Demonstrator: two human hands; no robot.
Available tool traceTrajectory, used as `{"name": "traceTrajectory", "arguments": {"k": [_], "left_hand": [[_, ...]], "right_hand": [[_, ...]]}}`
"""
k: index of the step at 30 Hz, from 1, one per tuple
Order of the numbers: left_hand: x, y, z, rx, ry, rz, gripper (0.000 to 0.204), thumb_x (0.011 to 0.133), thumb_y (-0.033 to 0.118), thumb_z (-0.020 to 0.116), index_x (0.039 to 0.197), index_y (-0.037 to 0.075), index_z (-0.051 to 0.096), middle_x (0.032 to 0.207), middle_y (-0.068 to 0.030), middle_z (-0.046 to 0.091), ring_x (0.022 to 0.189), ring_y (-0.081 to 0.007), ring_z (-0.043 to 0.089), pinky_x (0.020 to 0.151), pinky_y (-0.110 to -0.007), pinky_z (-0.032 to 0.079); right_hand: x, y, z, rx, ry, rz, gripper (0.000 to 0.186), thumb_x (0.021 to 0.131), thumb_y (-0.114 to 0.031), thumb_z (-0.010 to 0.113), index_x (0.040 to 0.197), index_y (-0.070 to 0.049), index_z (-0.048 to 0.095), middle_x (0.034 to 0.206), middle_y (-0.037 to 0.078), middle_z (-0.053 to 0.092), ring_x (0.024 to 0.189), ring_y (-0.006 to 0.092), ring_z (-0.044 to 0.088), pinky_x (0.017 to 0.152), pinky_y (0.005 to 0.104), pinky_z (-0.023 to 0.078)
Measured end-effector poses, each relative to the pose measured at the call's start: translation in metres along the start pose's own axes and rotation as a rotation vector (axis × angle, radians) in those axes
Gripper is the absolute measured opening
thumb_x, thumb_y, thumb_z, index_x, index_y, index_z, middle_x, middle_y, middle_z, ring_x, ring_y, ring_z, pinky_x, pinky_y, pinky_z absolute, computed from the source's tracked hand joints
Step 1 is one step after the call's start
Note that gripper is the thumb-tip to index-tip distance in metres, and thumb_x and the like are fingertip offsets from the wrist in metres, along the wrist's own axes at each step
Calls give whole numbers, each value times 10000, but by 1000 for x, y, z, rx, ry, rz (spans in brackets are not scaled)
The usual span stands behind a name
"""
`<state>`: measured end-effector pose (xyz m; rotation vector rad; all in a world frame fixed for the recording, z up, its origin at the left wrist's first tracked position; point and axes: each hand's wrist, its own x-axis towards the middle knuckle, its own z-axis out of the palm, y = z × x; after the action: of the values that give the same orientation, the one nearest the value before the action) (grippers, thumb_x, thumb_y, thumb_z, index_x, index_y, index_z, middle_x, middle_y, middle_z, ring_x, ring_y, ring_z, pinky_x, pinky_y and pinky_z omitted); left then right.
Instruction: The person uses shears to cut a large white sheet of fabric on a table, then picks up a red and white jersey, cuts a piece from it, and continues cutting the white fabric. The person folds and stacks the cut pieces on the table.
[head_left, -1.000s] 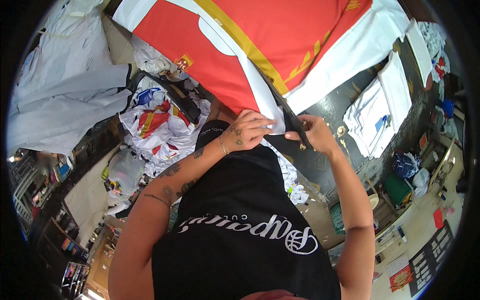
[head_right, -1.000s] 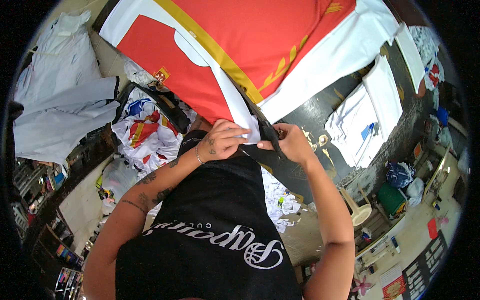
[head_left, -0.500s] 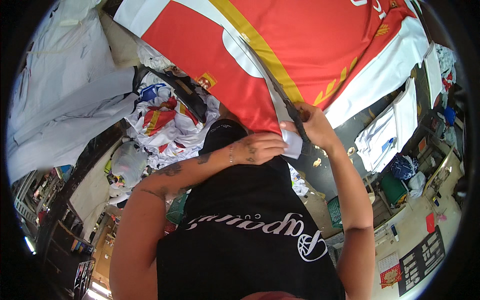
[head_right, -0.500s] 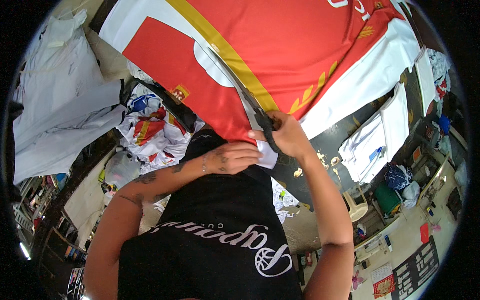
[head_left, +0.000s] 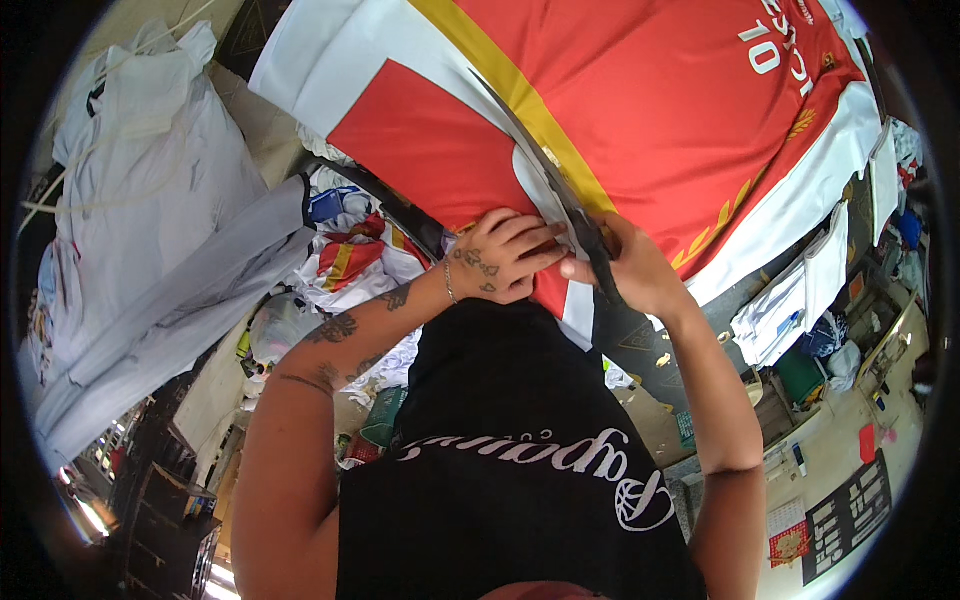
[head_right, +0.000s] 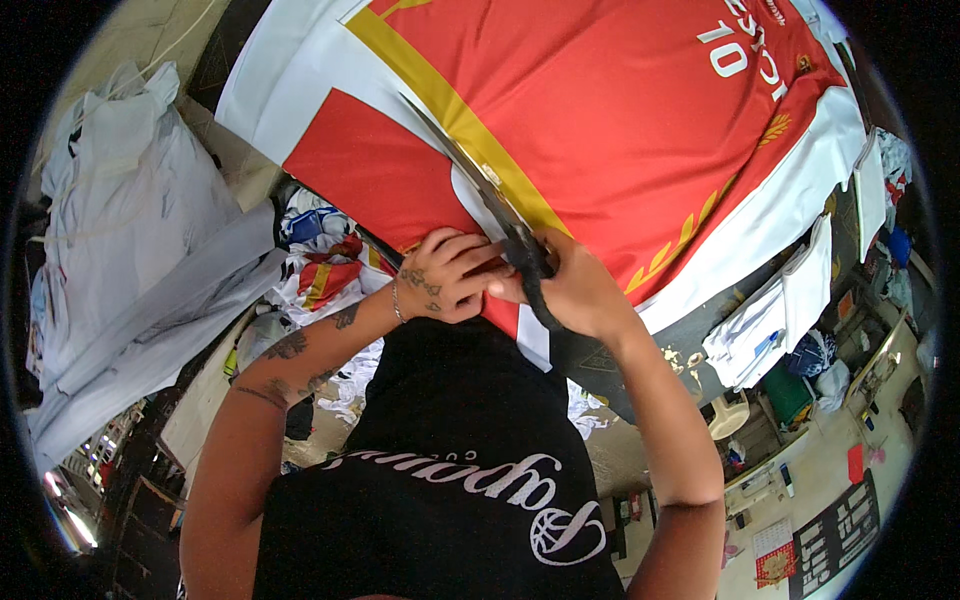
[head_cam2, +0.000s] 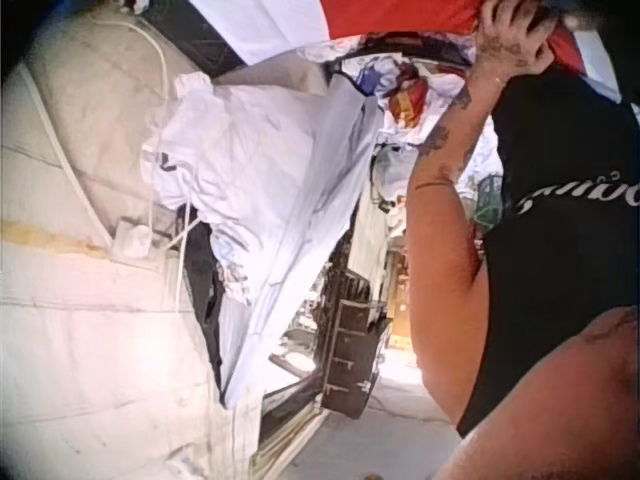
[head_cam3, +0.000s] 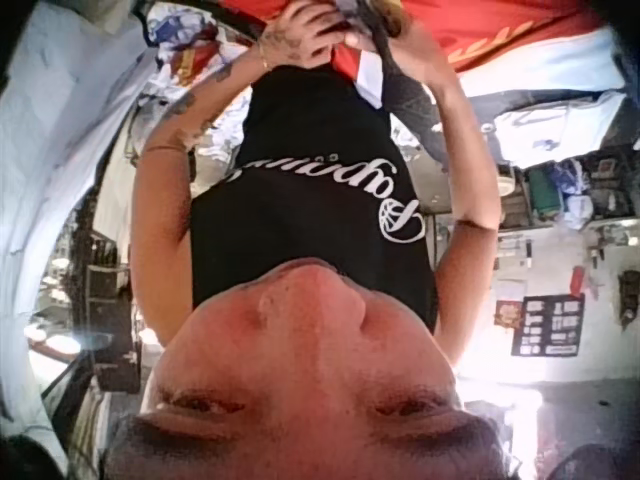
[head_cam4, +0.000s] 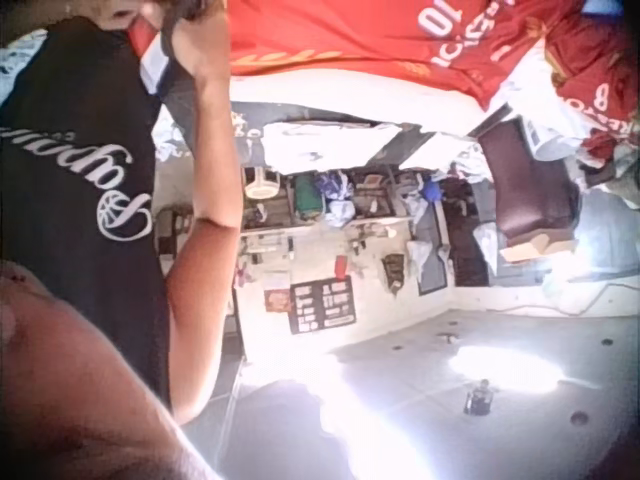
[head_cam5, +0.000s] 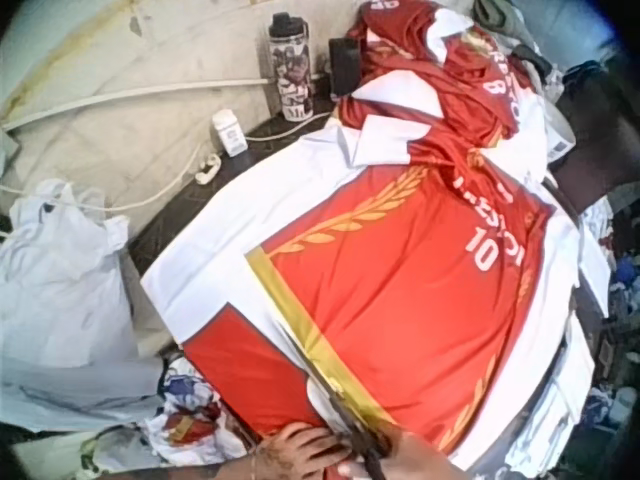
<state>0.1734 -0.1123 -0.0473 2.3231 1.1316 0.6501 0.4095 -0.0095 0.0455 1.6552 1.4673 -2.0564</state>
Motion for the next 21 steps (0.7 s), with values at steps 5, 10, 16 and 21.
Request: {"name": "traceTrajectory", "arguments": {"k": [5,10,16,21], "left_hand": [[-4,-8,-1,-53,-26,78,581,713,261,715,1283,150,703,1309,-31,650,1182,-224,609,1021,-409,465],[-5,-12,0,-90,3,105,463,798,254,715,1250,156,724,1310,-14,674,1142,-186,633,1004,-393,472],[-5,-14,-1,-149,58,137,366,800,257,713,1122,80,720,1331,-38,680,1167,-176,631,954,-377,516],[-7,-19,-3,-277,-21,216,292,858,200,692,1124,86,732,1248,-12,707,1130,-162,660,939,-363,525]], "right_hand": [[22,-30,-1,-22,40,161,801,723,-531,931,1228,31,666,888,112,686,824,179,635,748,342,510],[44,-67,3,-104,111,4,697,728,-413,952,1200,32,699,767,42,660,706,110,577,646,299,469],[66,-98,5,-150,-14,83,684,745,-473,940,1143,27,694,704,-27,526,639,76,476,565,277,351],[91,-116,9,-135,9,69,728,751,-548,916,1139,23,686,701,13,601,647,109,576,568,306,415]]}}
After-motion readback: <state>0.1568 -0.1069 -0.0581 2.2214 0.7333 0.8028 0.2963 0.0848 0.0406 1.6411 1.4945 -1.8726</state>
